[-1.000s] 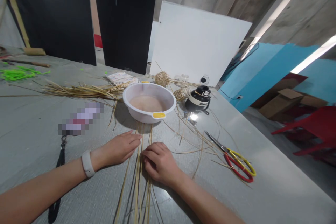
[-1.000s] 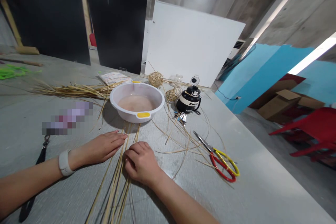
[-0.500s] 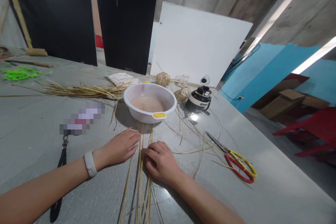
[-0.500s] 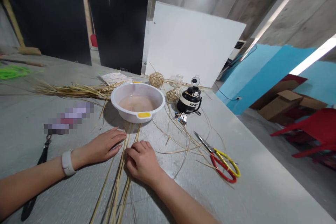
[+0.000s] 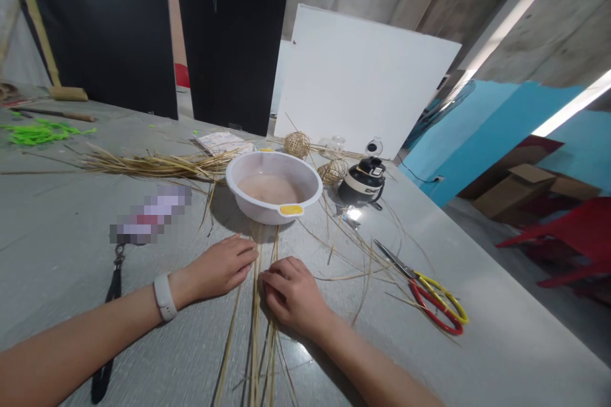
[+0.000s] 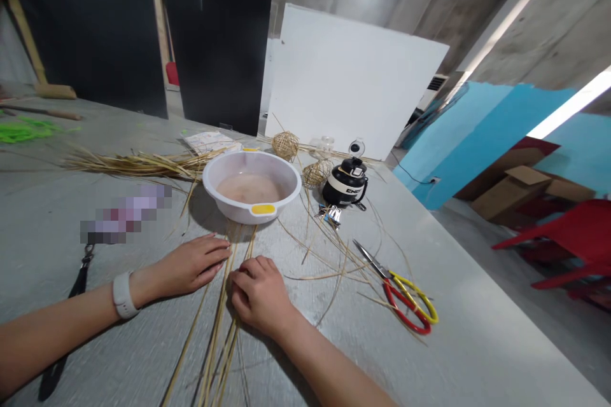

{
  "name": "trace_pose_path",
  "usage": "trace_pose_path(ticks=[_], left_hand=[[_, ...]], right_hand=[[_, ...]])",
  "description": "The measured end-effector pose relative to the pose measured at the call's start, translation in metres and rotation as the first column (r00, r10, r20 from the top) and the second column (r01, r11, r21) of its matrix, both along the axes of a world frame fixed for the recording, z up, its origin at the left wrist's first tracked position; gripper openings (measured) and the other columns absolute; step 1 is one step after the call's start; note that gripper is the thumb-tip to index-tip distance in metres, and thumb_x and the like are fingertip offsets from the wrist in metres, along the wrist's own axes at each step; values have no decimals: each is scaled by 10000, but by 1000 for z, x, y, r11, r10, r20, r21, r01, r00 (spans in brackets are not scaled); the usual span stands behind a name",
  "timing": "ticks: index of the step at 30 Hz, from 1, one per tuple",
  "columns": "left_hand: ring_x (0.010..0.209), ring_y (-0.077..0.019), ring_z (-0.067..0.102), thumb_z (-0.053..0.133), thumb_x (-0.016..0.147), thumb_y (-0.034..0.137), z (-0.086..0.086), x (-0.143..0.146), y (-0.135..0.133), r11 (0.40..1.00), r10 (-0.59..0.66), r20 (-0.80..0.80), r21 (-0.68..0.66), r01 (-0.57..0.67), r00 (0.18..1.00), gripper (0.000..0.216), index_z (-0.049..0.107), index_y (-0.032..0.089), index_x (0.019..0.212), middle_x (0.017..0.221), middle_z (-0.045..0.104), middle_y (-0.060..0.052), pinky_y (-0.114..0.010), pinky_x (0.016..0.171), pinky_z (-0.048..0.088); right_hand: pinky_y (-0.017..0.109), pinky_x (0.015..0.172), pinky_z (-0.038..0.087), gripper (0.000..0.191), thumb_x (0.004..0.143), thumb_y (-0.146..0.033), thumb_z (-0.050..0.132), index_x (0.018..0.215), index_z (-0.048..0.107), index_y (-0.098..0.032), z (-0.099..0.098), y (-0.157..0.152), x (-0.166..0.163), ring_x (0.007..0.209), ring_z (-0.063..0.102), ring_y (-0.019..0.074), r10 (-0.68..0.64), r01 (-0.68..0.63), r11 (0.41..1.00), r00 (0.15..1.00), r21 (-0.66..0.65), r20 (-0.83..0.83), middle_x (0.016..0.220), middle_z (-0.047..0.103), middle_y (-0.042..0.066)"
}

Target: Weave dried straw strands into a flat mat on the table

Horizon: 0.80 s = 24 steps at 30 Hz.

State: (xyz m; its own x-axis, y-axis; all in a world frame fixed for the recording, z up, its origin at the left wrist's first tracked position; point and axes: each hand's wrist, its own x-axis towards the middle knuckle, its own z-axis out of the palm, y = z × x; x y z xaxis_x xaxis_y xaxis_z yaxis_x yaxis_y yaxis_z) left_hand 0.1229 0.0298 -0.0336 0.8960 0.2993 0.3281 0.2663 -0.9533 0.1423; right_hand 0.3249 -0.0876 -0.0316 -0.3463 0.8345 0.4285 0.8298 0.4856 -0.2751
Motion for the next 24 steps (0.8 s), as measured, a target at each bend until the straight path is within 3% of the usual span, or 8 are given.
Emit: trace_pose_path(ticks=[6, 10, 18, 24], left_hand=[[1161, -252, 615, 475, 912, 115, -1, 1, 0, 1000, 3, 25, -6, -3, 1000, 274, 613, 178, 1140, 1241, 657, -122, -507, 1130, 413], [1151, -262, 621, 482, 915, 136, -1, 2, -1, 999, 29, 21, -21, -28, 999, 299, 583, 154, 1196, 1226, 668, -131, -507, 1121, 425], [1163, -256, 619, 485, 928, 127, 0, 0, 0, 999, -6, 2, 39, 6, 1000, 250, 630, 159, 1128, 1224, 670, -128, -493, 1126, 421], [1148, -271, 645, 489, 938, 165, -1, 0, -2, 999, 49, 14, -6, -49, 999, 316, 570, 135, 1242, 1239, 681, -147, -473, 1066, 488]], right_hand=[[358, 805, 447, 271, 866, -153, 600, 1118, 688, -200, 1, 0, 0, 899, 551, 218, 3, -3, 1000, 999, 14, 46, 960, 666, 75], [355, 798, 451, 253, 869, -159, 602, 1102, 693, -197, -1, 0, 1, 891, 549, 218, 1, -2, 1000, 999, 13, 41, 948, 663, 76], [362, 799, 458, 257, 871, -149, 588, 1097, 702, -196, -2, 0, 1, 896, 547, 222, 7, -8, 1000, 1000, 15, 23, 956, 671, 80], [363, 810, 466, 275, 883, -148, 571, 1125, 696, -188, 0, -1, 0, 896, 553, 221, -1, 2, 1000, 1000, -8, 19, 954, 670, 84]])
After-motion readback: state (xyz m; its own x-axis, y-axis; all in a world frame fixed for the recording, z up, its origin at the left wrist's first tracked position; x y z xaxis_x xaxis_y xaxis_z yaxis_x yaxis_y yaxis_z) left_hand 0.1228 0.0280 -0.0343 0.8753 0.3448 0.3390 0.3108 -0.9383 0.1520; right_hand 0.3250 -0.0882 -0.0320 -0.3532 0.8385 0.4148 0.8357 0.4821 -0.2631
